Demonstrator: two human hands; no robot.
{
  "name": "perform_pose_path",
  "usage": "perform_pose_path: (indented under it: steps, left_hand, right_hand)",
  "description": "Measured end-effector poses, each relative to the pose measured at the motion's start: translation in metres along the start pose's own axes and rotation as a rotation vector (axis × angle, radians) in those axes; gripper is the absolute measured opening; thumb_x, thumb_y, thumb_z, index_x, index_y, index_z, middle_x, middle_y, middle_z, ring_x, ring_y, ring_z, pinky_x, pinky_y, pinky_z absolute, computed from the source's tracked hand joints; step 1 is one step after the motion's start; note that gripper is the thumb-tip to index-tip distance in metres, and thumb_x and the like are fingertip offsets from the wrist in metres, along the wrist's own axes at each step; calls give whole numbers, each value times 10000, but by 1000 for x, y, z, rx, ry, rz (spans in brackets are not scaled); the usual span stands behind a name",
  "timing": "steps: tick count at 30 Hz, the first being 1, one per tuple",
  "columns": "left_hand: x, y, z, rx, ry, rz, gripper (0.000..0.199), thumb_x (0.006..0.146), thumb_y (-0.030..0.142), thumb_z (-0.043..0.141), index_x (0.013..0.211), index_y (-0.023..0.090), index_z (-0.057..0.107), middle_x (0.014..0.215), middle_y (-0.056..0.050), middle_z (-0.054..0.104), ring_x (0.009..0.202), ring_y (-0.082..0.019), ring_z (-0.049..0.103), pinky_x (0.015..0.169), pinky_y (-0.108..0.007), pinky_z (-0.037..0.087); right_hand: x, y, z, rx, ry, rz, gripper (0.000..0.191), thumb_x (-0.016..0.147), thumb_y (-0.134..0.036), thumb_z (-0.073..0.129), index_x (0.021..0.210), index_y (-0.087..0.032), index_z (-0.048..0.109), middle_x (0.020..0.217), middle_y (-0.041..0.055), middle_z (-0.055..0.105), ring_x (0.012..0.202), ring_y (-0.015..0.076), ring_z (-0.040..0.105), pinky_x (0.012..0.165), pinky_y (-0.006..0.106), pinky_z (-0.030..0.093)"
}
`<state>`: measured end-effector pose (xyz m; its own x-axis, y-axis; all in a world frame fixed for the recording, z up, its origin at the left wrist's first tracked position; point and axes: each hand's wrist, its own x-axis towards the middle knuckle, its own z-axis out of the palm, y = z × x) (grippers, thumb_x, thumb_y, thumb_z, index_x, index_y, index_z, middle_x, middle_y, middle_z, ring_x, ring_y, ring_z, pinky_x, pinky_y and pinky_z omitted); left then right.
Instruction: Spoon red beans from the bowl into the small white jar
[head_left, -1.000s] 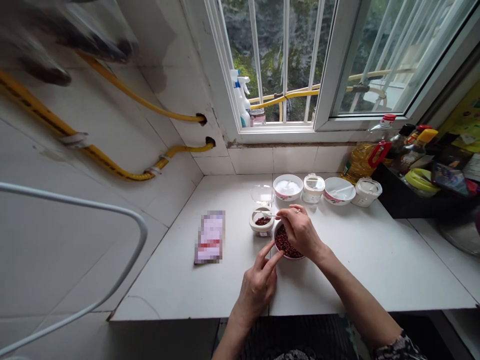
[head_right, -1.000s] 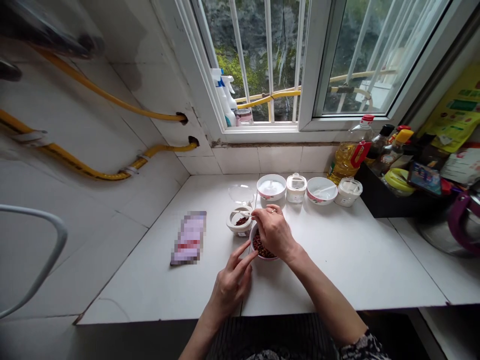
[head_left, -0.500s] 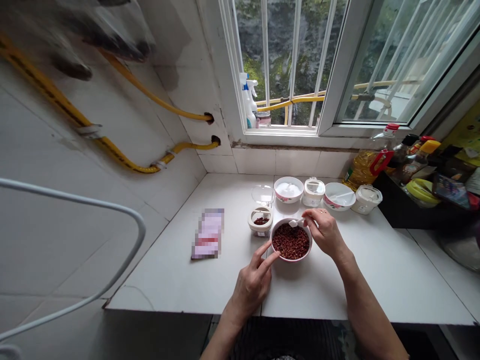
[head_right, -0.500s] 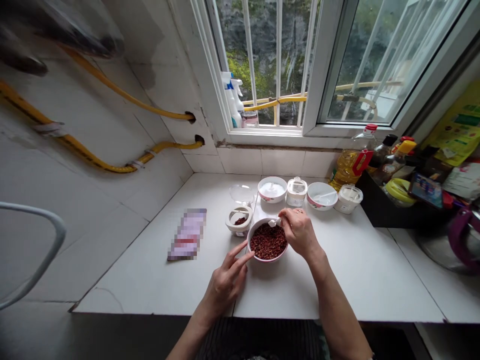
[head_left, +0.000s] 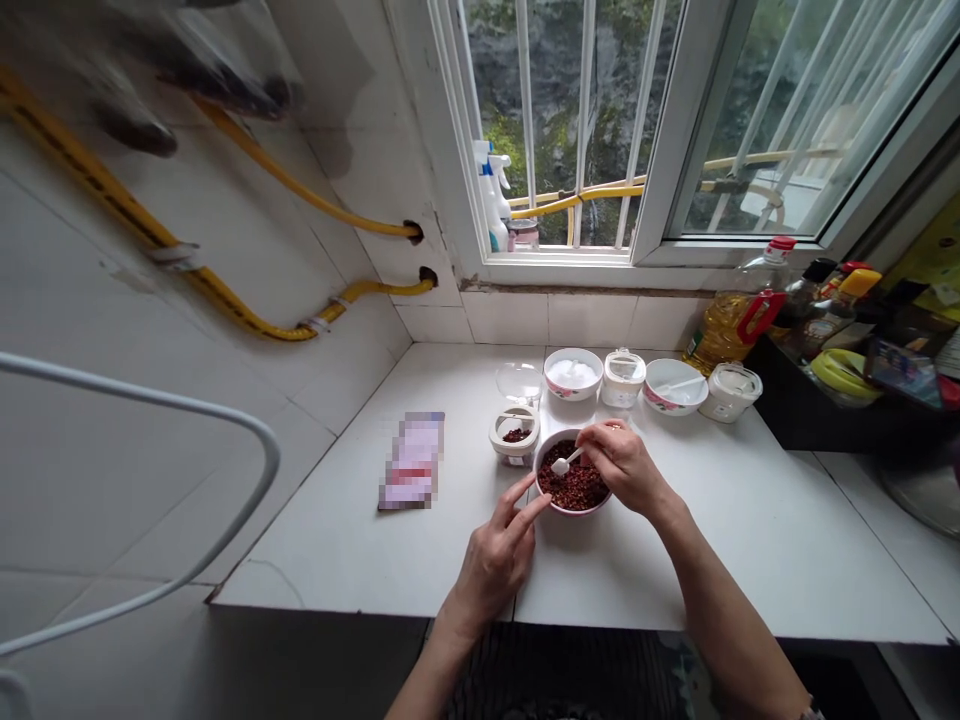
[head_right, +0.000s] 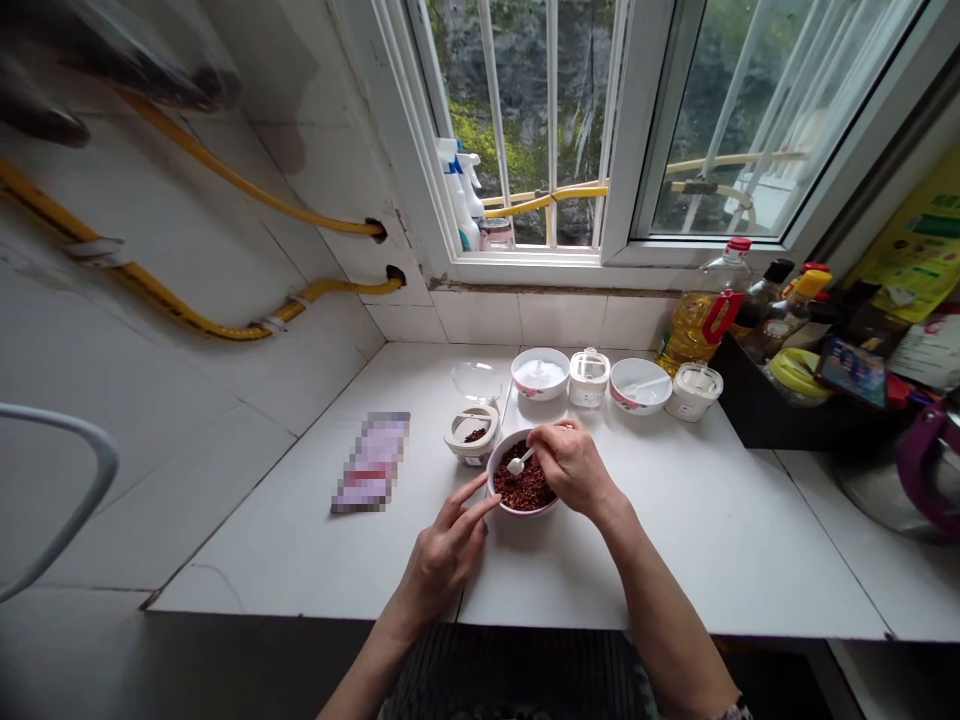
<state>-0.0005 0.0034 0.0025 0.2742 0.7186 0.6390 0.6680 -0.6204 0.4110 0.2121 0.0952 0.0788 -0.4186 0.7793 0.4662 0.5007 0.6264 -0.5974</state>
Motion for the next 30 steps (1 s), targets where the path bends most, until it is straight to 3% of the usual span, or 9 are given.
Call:
perform_pose_path:
  steps: [6, 13, 16, 23, 30]
  left_hand:
    - [-1, -1, 1, 6, 17, 4, 509, 928, 15, 452, 1374, 253, 512, 1426, -135, 553, 1040, -162, 722, 795, -229, 618]
    - [0, -1, 0, 16, 11, 10, 491, 939, 22, 449, 1371, 250, 503, 1428, -141, 546, 1063, -170, 714, 787, -237, 625]
    - [0, -1, 1, 21, 11, 15, 496, 940, 23, 450, 1375, 256, 497, 1419, -138, 552, 1064, -169, 712, 779, -235, 626]
    - [-1, -2, 1, 21, 16, 18, 488, 940, 23, 444, 1367, 250, 509, 1402, -143, 559, 1051, -170, 713, 761, -233, 624]
    - [-1, -3, 2, 15, 20, 21, 485, 945, 33, 440, 1370, 255, 508, 1396, -144, 563, 991, -154, 726, 764, -234, 621]
  right_hand:
    - [2, 2, -1, 74, 57, 120, 204, 931, -190, 490, 788, -237, 628, 619, 1, 667, 686, 208, 607, 815, 359, 454]
    - [2, 2, 12, 116, 2, 132, 197, 852, -147, 502, 743, -230, 644, 725, 16, 716, 795, 205, 639, 827, 333, 468]
    - [3, 2, 13, 183, 11, 156, 194, 838, -156, 506, 711, -228, 634, 634, 0, 690, 730, 196, 639, 822, 332, 474]
    - [6, 6, 11, 544, 51, 432, 120, 776, -224, 518, 720, -214, 624, 499, -30, 644, 487, 157, 585, 559, 265, 457]
    - [7, 9, 17, 587, 105, 477, 129, 741, -271, 546, 702, -200, 646, 493, -18, 662, 486, 148, 589, 577, 261, 463]
